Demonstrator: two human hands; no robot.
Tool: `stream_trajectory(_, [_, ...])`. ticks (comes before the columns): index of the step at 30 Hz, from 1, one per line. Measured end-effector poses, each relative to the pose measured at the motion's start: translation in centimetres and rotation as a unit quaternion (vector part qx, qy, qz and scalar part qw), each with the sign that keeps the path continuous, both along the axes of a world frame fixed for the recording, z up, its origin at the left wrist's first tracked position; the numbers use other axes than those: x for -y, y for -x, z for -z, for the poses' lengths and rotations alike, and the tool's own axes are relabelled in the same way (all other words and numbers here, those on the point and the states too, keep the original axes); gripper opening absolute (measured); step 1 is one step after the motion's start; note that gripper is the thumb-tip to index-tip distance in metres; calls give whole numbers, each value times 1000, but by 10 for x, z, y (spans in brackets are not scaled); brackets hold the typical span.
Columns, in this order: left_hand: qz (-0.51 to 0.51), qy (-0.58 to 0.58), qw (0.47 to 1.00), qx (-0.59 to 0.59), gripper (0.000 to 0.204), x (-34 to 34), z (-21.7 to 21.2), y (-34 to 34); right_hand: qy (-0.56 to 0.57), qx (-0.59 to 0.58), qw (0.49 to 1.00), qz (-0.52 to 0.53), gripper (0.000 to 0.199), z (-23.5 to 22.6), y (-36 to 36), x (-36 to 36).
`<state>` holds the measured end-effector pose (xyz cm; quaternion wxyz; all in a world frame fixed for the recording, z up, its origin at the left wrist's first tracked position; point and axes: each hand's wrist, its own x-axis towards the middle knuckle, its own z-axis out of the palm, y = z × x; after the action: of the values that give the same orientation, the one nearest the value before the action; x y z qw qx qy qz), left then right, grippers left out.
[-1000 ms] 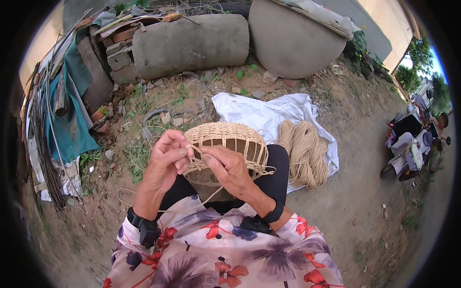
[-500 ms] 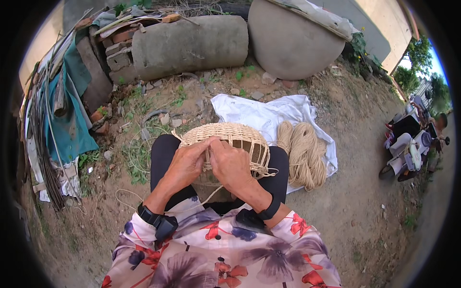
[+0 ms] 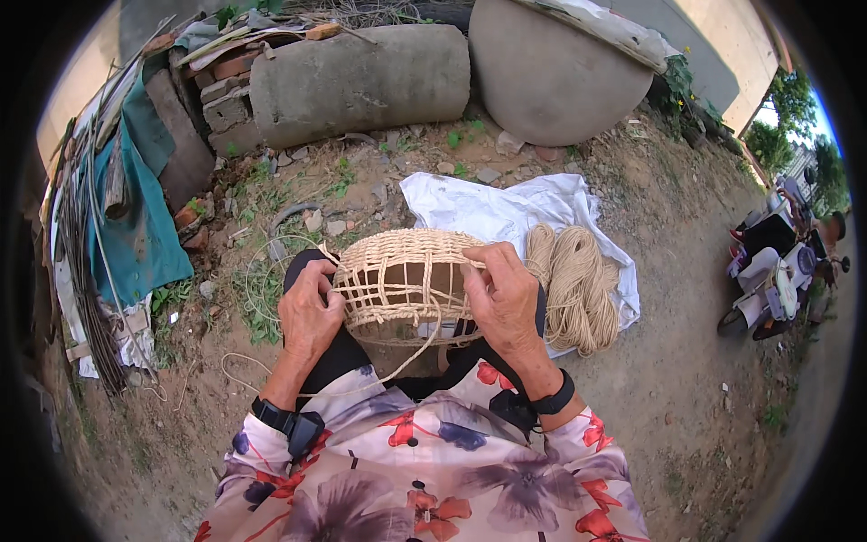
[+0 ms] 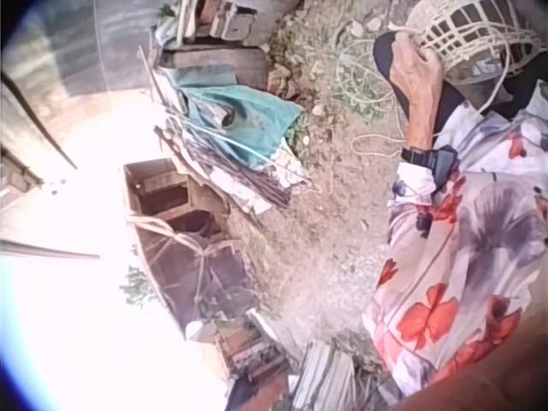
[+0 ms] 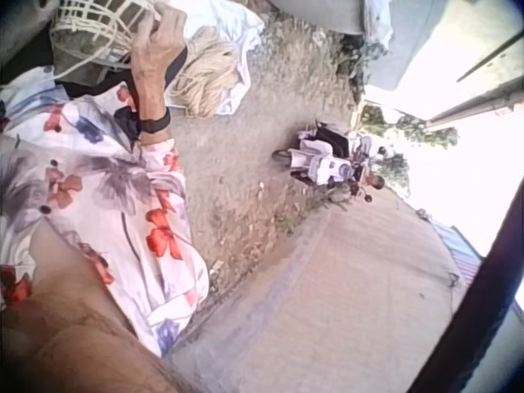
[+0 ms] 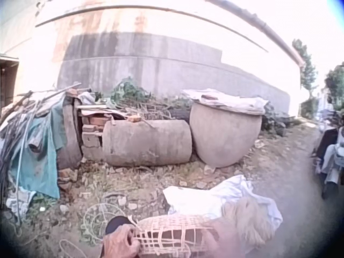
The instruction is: Weaving a small round basket from thin bamboo or wood strips.
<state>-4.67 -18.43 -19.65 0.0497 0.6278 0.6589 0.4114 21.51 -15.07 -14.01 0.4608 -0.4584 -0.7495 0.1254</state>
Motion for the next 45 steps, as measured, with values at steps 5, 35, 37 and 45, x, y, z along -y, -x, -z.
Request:
stream_trajectory(5, [120, -119, 979, 118, 25, -14, -13, -7, 40, -16, 997, -56, 12, 12, -13, 11])
stream_trajectory(35, [295, 137, 718, 616, 14, -1, -13, 52, 394, -436, 790, -175, 10, 50, -162, -21])
stream_trajectory(37, [227, 211, 901, 303, 27, -5, -16, 70, 357, -264, 894, -56, 11, 45, -198, -31])
stream_trajectory(45, [128, -76, 980, -135, 9, 13, -33, 5, 154, 176, 923, 306, 29, 80, -317, -50])
